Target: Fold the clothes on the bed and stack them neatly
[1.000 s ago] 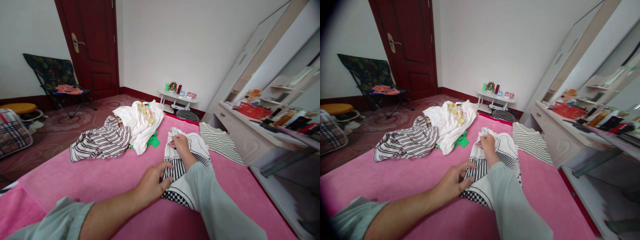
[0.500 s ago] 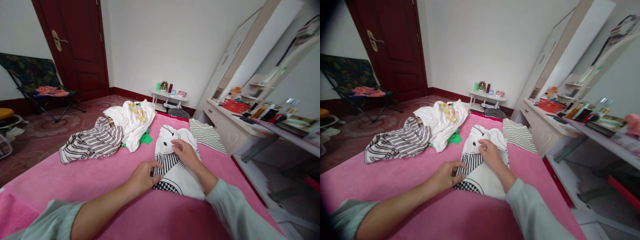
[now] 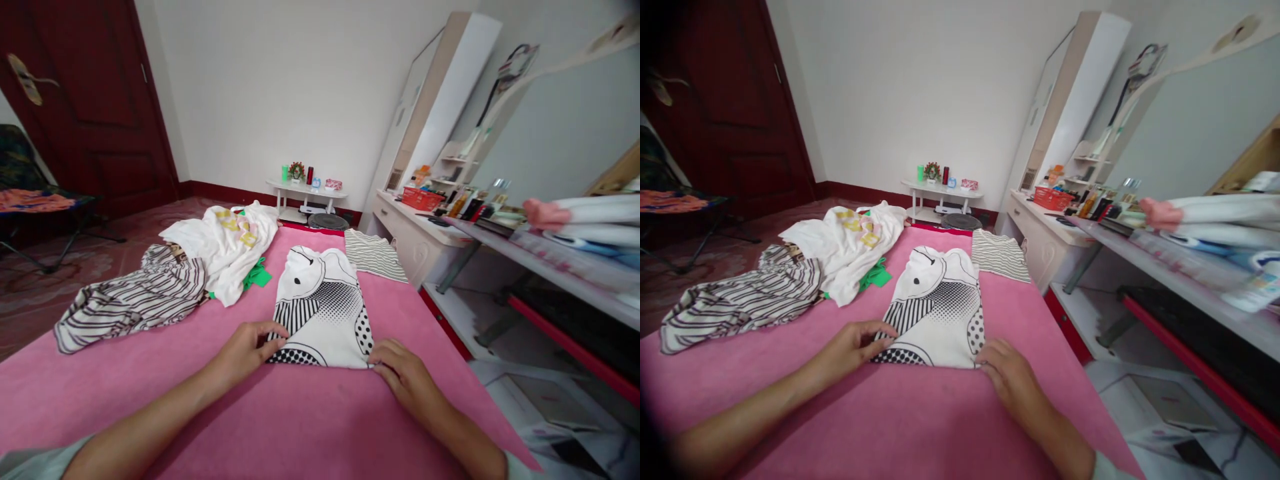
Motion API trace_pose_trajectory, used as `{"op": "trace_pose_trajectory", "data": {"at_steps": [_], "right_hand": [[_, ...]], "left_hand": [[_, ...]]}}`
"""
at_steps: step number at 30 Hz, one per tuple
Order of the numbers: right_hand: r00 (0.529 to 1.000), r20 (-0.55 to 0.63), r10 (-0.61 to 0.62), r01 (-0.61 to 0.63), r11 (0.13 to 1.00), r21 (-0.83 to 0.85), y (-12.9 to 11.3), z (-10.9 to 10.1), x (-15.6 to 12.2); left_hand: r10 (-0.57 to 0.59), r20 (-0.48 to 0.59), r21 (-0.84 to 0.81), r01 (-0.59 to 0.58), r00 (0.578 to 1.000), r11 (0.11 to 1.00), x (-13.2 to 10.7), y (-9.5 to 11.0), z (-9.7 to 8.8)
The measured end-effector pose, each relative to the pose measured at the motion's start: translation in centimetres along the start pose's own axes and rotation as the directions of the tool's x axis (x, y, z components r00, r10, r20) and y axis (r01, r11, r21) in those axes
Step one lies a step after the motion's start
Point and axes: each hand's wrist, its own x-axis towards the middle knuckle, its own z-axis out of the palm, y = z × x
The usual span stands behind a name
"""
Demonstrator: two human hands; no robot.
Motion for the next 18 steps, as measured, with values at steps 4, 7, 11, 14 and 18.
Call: {"op": "trace_pose_trajectory", "data": {"at_steps": [4,7,11,14,18], "right_hand": [[1.0,0.007,-0.026,0.026,1.0,-0.009,-1.4,-1.0,0.5],[0.994,0.103,-0.036,0.037,0.999,-0.006,-2.1,-0.6,-0.3],[0.96,0.273,0.062,-0.085,0.994,0.072,-2.7,-1.2,0.3],[0.903,0.418,0.102,-0.215,0.949,0.232,-2.7,-3.6,4.9],[0.964,-0.097,0.246,-0.159,0.833,0.53,-0.4,-5.1,13.7]], "left_hand": [[-0.042,-0.003,0.051,0.042,0.999,0.998,-0.8,0.2,-1.0],[-0.058,0.084,0.094,0.05,0.995,0.994,-1.8,-0.2,-1.9],[-0.081,0.163,0.332,0.022,0.983,0.943,-1.3,2.0,-3.3],[0.049,0.057,0.579,-0.073,0.997,0.812,2.2,6.1,-2.6],[0.232,0.078,0.624,-0.229,0.97,0.748,9.9,9.2,2.4]]}}
